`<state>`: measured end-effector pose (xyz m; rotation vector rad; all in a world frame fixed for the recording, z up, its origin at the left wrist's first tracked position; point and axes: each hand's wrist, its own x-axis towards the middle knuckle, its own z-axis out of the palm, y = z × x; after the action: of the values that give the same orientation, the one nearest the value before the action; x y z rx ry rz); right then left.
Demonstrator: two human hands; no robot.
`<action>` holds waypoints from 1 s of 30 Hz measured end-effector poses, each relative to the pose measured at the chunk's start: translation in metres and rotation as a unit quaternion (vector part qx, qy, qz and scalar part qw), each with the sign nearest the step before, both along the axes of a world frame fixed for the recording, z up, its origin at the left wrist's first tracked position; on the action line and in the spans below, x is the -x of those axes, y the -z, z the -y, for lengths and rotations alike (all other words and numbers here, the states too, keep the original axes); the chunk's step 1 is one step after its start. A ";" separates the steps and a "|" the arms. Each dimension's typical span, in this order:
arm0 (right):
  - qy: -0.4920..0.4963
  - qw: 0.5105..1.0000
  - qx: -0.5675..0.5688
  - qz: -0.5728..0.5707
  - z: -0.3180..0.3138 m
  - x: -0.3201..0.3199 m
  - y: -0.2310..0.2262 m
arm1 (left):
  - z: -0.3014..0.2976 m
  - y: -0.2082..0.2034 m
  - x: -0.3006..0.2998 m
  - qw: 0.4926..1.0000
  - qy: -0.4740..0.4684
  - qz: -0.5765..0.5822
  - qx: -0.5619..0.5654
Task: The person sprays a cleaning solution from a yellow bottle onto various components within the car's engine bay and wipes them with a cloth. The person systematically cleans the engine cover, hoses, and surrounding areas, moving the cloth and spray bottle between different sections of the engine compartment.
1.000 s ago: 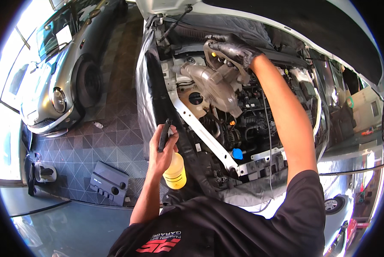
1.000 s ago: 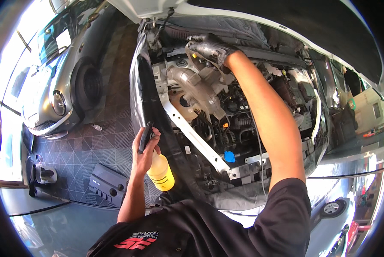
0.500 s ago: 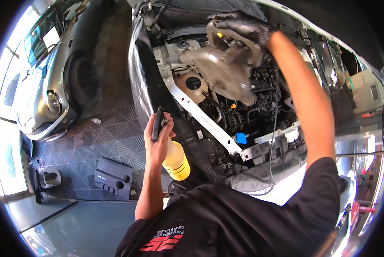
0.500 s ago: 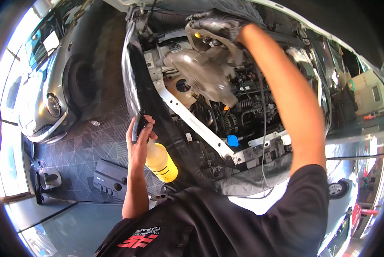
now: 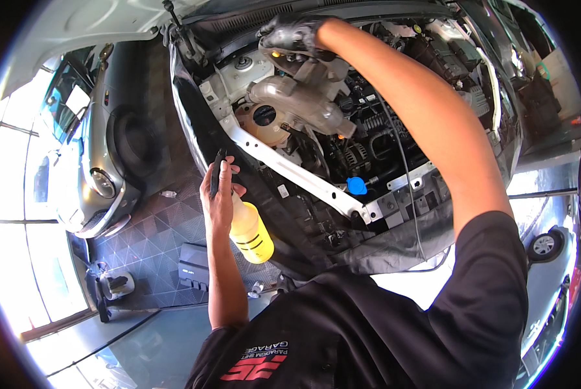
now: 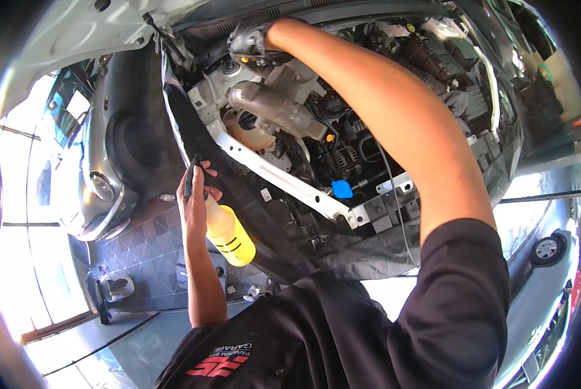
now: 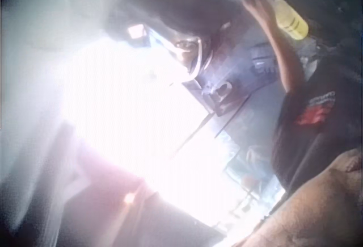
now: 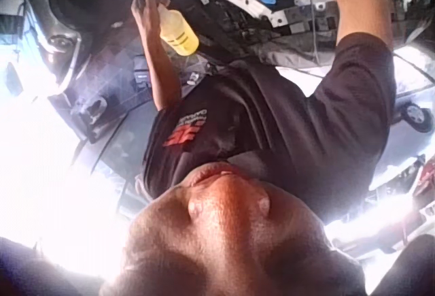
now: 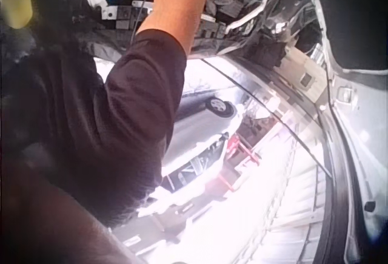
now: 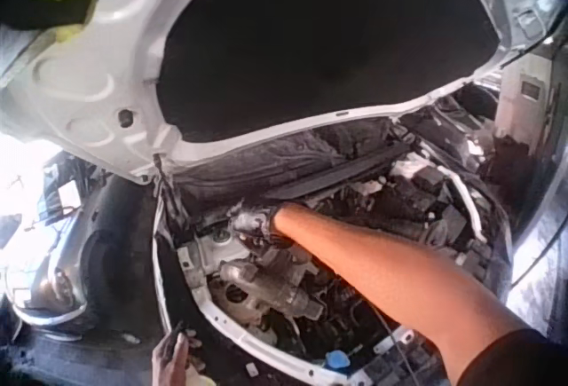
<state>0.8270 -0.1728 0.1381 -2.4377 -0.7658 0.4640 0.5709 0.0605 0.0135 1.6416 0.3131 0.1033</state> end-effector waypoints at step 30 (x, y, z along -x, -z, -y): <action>-0.039 0.997 -0.060 -0.007 0.111 0.029 0.010 | 0.062 0.024 -0.014 0.992 -0.010 -0.076 -0.097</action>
<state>0.7981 -0.2837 0.1277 -2.2972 -0.8613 0.4514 0.5844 -0.0010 -0.0102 1.8437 0.4470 0.0254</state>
